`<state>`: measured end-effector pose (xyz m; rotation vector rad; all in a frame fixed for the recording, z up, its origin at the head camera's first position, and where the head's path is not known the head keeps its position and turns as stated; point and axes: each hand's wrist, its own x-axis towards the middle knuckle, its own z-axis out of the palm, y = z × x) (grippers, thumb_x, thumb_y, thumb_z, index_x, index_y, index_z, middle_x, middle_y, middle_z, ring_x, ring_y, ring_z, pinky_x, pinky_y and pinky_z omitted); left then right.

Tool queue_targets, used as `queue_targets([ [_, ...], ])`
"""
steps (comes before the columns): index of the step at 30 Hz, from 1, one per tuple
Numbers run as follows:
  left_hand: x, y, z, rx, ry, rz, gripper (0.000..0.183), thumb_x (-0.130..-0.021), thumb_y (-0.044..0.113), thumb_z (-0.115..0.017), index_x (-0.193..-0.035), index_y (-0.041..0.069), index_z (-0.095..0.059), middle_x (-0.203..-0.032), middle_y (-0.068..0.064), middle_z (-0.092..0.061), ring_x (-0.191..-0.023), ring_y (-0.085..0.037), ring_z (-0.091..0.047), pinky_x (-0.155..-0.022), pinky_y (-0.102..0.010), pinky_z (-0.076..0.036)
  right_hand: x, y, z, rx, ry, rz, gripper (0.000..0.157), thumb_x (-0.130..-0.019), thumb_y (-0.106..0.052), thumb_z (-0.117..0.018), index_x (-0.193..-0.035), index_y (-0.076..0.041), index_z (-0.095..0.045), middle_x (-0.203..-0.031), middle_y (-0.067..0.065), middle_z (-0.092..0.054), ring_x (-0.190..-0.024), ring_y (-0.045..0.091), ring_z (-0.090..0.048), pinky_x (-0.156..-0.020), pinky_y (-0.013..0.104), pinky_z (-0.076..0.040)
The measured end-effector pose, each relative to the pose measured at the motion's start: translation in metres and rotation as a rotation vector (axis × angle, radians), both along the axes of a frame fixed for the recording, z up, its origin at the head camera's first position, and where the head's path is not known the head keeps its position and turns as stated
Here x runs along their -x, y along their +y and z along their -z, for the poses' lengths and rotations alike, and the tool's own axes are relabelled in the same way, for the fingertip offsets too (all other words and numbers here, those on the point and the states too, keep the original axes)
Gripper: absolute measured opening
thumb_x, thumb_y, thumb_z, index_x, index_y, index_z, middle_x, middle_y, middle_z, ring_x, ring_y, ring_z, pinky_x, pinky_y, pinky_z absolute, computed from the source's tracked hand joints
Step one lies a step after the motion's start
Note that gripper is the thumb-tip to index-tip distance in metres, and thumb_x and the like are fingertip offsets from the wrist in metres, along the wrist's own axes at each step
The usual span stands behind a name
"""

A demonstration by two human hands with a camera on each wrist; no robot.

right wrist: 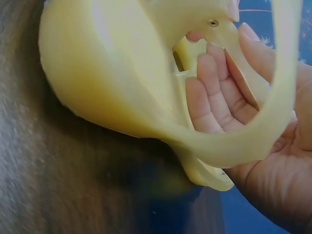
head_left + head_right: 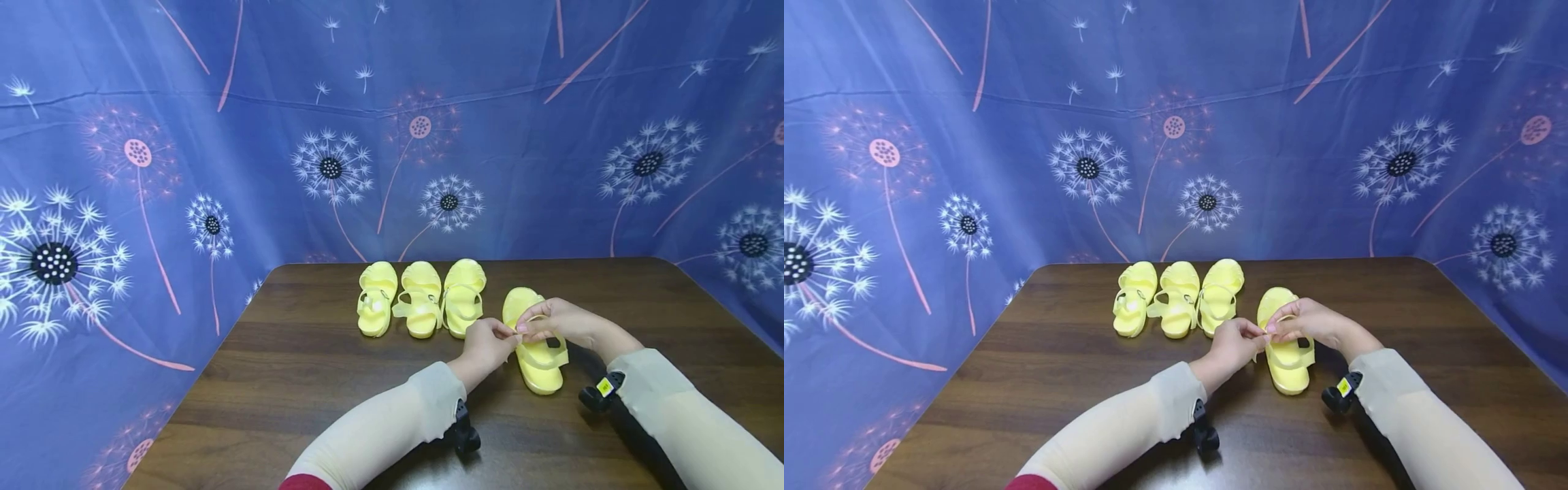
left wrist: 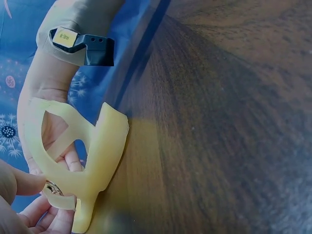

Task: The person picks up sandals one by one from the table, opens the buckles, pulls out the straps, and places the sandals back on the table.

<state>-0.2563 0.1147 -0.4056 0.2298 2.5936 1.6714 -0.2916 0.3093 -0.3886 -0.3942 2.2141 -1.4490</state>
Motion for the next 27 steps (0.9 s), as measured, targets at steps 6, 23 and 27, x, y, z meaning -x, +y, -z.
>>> queue_targets([
  [6,-0.0018,0.0010,0.0005,-0.035,-0.026,-0.004,0.012,-0.083,0.012,-0.076,-0.076,0.010,-0.067,-0.060,0.005,-0.058,-0.045,-0.004,-0.050,-0.046,-0.017,-0.042,-0.0028,0.0011,0.0027,0.042,-0.005,0.025,0.029,-0.094,-0.017,-0.064,-0.111,0.007,-0.062,-0.088,-0.001,-0.072,-0.093,0.017,-0.069,-0.087,0.029,-0.053],
  [23,-0.0049,0.0028,0.0019,-0.158,-0.085,-0.056,0.012,-0.080,0.006,-0.074,-0.074,0.010,-0.064,-0.057,0.003,-0.057,-0.044,-0.007,-0.049,-0.043,-0.018,-0.038,-0.0053,-0.0001,0.0099,0.083,-0.015,0.100,0.032,-0.093,-0.020,-0.066,-0.113,0.005,-0.065,-0.101,-0.004,-0.069,-0.095,0.014,-0.068,-0.089,0.031,-0.054],
  [27,-0.0054,0.0038,0.0032,-0.162,-0.090,-0.061,0.013,-0.081,0.006,-0.073,-0.075,0.010,-0.063,-0.058,0.003,-0.057,-0.045,-0.008,-0.050,-0.043,-0.018,-0.039,-0.0054,-0.0008,0.0103,0.071,-0.019,0.113,0.033,-0.093,-0.021,-0.067,-0.113,0.005,-0.065,-0.102,-0.002,-0.070,-0.097,0.015,-0.068,-0.093,0.035,-0.053],
])
